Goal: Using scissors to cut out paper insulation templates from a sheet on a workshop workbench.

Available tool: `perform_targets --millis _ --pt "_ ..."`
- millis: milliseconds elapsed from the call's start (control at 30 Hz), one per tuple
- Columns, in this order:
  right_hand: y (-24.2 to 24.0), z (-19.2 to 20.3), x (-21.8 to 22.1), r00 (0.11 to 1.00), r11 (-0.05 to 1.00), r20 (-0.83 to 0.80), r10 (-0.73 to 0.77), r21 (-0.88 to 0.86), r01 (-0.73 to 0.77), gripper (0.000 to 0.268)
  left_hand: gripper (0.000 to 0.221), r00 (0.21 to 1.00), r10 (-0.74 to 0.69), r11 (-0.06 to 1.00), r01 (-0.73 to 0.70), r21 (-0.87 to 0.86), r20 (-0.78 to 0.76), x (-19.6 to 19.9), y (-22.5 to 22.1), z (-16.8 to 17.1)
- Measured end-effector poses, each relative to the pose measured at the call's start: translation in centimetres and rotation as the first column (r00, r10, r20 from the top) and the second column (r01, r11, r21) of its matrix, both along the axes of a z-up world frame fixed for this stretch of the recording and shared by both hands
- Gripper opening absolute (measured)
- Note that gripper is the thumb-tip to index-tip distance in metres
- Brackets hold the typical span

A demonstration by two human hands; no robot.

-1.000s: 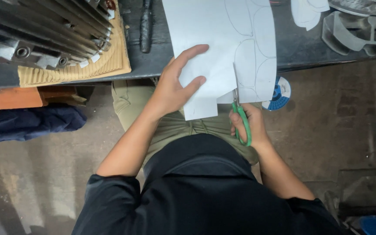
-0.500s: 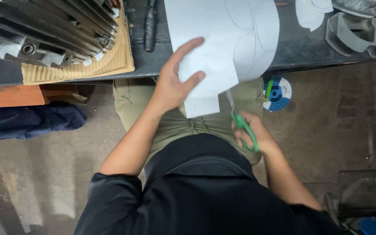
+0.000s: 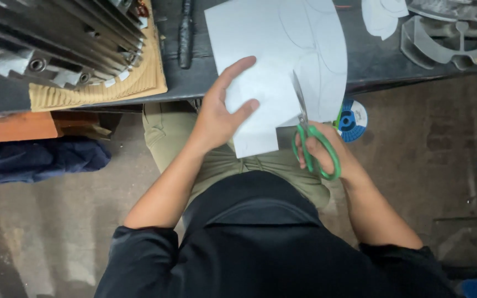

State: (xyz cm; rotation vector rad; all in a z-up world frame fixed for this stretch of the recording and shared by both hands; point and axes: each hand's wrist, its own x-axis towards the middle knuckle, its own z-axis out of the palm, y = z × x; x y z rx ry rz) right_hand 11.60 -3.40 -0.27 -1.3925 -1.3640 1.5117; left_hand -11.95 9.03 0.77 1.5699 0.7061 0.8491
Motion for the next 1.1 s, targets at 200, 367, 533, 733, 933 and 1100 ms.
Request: perform_targets --millis 200,367,533,733,933,1100 --pt "1.4 0.6 -1.1 0.996 0.997 0.077 -0.040 0.067 0.034 0.015 0.072 0.999 -0.012 1.000 0.011 -0.030 -0.031 0.3 -0.9 0.0" --pt "1.3 0.5 -2.1 0.980 0.987 0.129 -0.153 0.064 0.146 0.010 0.076 1.000 0.025 0.998 -0.025 -0.055 0.011 0.9 -1.5 -0.3" --pt "1.2 -0.6 -3.0 0.917 0.950 0.266 -0.298 0.173 0.259 0.017 0.079 1.000 0.025 0.999 -0.024 -0.047 0.008 1.1 -1.9 0.0" --pt "1.2 -1.1 -3.4 0.909 0.939 0.243 -0.340 0.133 0.316 0.014 0.077 0.999 -0.017 0.999 0.018 -0.031 0.040 0.2 -1.6 0.2" --pt "1.2 -1.4 -3.6 0.902 0.927 0.215 -0.375 0.118 0.357 0.009 0.078 0.995 -0.044 0.999 0.044 -0.005 0.086 0.2 -1.3 -0.1" --pt "1.5 -1.0 -3.0 0.967 0.940 0.070 -0.247 0.261 0.221 0.051 0.077 0.989 0.003 0.996 0.010 -0.088 0.148 0.4 -1.0 -0.4"
